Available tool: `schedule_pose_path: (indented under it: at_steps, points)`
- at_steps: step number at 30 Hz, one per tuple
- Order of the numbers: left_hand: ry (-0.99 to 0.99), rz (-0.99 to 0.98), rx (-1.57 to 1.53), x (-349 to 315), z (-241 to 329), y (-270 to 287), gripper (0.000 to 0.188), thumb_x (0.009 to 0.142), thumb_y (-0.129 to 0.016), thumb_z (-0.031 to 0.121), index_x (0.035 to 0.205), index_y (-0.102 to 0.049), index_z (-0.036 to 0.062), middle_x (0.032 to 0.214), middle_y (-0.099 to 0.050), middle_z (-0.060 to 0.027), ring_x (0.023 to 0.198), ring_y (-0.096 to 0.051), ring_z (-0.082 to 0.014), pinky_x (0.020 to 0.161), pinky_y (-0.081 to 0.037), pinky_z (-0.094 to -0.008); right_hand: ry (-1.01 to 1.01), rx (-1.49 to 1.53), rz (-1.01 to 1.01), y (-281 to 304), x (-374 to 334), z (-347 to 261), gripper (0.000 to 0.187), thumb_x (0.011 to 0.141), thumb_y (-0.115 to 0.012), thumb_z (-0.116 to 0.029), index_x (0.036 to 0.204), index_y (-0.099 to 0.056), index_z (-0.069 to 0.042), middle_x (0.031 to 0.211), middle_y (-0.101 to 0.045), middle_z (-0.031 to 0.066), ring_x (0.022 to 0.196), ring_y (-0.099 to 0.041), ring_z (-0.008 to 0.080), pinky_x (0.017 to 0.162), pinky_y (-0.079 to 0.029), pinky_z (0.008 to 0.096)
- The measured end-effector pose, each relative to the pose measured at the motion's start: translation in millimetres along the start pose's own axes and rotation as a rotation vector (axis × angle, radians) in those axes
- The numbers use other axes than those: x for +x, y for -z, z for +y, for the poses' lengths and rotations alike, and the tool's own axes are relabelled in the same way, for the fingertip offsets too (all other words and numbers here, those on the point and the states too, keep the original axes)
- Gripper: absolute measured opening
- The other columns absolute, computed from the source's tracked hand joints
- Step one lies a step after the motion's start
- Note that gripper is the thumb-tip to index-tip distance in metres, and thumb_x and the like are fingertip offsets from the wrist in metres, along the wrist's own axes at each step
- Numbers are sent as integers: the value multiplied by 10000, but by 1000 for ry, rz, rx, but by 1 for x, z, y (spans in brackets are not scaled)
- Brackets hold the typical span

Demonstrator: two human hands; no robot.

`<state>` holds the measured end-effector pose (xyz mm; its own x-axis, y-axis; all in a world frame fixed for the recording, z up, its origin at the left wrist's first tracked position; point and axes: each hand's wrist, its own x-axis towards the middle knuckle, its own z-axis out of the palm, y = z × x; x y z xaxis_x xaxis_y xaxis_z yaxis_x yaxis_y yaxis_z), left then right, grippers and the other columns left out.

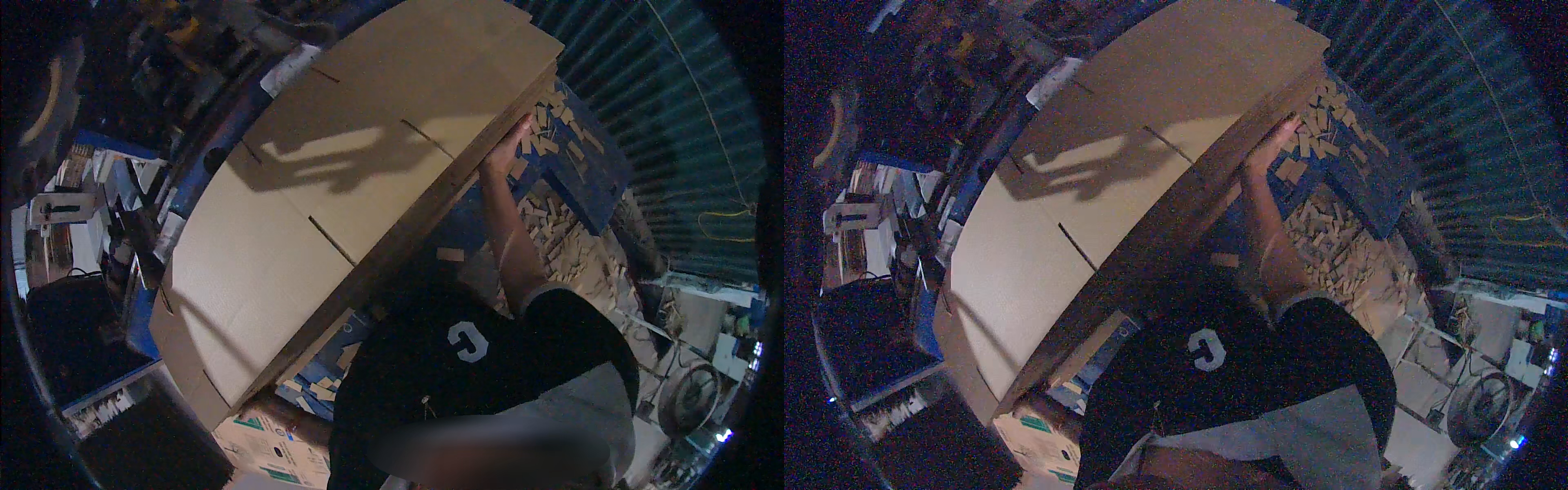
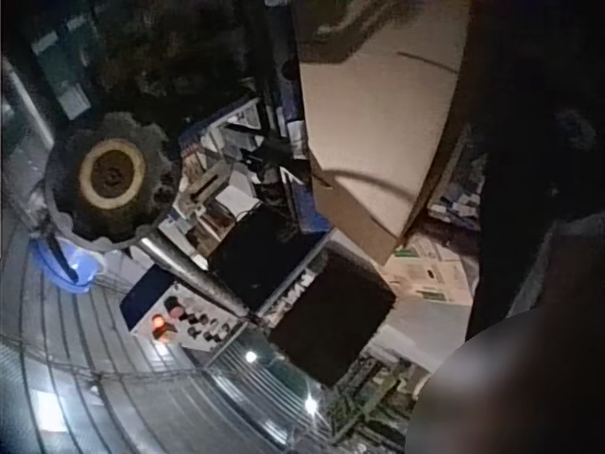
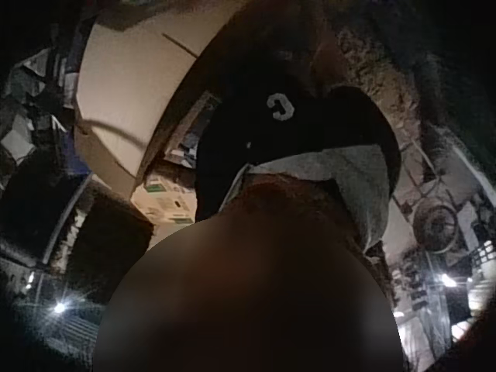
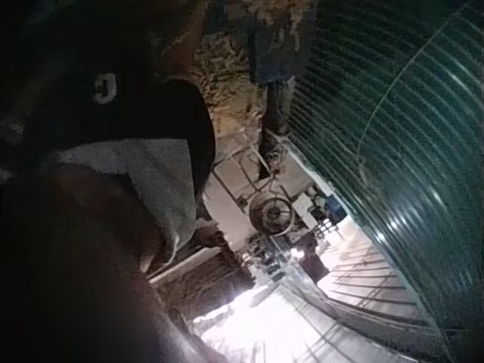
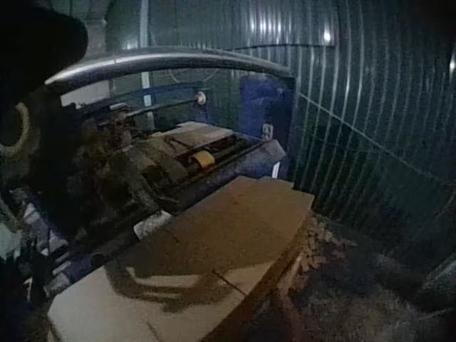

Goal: The person repeatedly folds flat cardboard sheets into box shapes on a workbench. They align flaps, press creases, and stack the folded boxes. The process is continuous and repetitive, with no tools visible.

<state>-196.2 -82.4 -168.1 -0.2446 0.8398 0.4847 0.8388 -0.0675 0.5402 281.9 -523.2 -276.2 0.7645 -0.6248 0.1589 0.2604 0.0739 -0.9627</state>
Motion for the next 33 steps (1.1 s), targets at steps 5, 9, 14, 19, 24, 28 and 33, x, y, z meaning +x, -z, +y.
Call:
schedule_pose_path:
  at_steps: [5,9,14,19,24,28,33]
  points:
    - [-1,6,-82,6,9,0,597,979,-325,394,1353,-328,-72,1335,-406,-292,1218,-423,-413,978,-399,-461,83,-255,-51,8,-14,-40,701,1011,-244,-460,1460,-99,58,1524,-142,247,1420,-161,333,1153,-134,394]
    - [-59,-4,-178,18,16,31,584,982,-309,387,1357,-343,-60,1335,-416,-286,1216,-427,-408,983,-391,-459,123,-129,-20,-9,-15,-110,745,998,-307,-468,1446,-100,90,1529,-131,239,1420,-149,342,1155,-130,367]
    - [-162,-150,-394,30,38,42,571,986,-290,378,1362,-363,-46,1335,-427,-279,1214,-432,-402,988,-382,-457,161,-689,-291,-54,-4,-156,762,923,-506,-452,1438,-241,44,1526,-157,236,1407,-195,348,1151,-155,383]
    - [-28,-137,-468,38,66,63,561,995,-304,380,1368,-364,-36,1372,-396,-274,1286,-376,-378,1036,-343,-447,89,-470,-323,-55,23,-154,698,851,-621,-367,1409,-374,-28,1479,-230,288,1369,-266,381,1127,-210,430]
    - [34,-81,-1253,74,84,85,500,970,-447,283,1342,-382,-44,1326,-444,-263,1245,-430,-358,1042,-358,-424,440,-286,-79,-60,30,-147,619,820,-651,-219,1361,-429,-14,1375,-392,267,1251,-409,347,1046,-335,438]
    - [161,-261,-818,88,76,71,485,930,-533,181,1327,-389,-58,1311,-463,-228,1196,-477,-319,1039,-377,-429,400,-53,-78,-81,22,-182,491,828,-587,-37,1290,-434,32,1201,-542,134,1119,-530,244,938,-434,339]
    - [561,-594,-1409,76,66,67,440,921,-551,143,1305,-437,-39,1287,-495,-204,1151,-517,-286,985,-431,-413,199,319,-353,-63,-16,-265,573,810,-589,41,1346,-386,27,1240,-542,133,1059,-558,208,904,-451,317]
